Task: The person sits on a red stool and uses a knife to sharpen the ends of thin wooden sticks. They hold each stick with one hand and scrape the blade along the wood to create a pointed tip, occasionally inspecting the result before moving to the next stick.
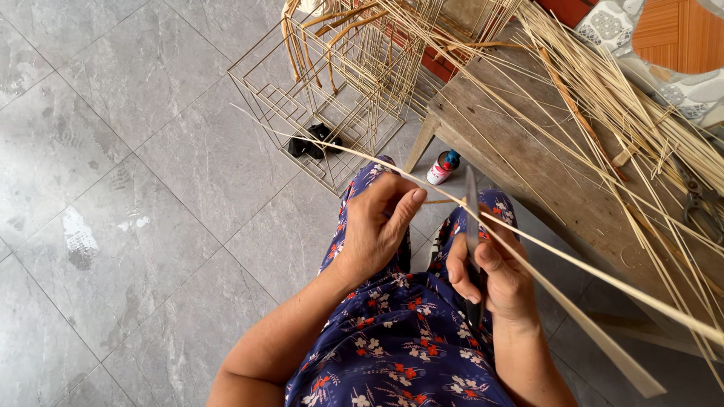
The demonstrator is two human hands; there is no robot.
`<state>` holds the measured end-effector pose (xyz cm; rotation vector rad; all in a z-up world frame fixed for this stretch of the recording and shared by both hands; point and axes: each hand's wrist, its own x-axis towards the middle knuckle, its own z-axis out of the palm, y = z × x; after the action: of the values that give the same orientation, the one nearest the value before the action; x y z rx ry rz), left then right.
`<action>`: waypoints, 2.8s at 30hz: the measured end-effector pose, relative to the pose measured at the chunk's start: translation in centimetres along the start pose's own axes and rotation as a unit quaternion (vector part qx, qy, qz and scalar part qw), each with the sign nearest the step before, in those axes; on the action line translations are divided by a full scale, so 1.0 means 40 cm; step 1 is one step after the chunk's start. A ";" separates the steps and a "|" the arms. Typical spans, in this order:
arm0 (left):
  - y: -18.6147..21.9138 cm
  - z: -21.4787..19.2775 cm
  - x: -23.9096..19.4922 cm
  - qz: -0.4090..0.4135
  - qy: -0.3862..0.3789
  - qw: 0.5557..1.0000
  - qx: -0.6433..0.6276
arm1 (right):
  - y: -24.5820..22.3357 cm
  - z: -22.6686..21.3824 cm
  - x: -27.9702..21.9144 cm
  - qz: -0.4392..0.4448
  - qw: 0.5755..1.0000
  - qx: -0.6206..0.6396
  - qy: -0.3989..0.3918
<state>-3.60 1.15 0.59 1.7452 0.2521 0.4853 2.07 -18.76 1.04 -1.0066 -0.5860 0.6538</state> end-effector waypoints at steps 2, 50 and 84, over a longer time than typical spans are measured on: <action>-0.027 0.007 0.004 -0.101 -0.088 0.977 -0.165 | 0.015 -0.002 0.001 -0.011 0.998 -0.060 -0.009; -0.060 -0.023 -0.078 -0.235 -0.285 0.816 -0.445 | 0.083 -0.003 0.014 -0.189 0.856 -0.480 0.041; 0.001 -0.070 -0.084 -0.128 -0.371 0.843 -0.369 | 0.034 0.002 -0.046 -0.100 0.958 -0.262 0.051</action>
<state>-7.85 2.20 0.49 0.9994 -0.2425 -0.2962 0.50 -19.54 -0.41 -1.4432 -0.7806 0.2629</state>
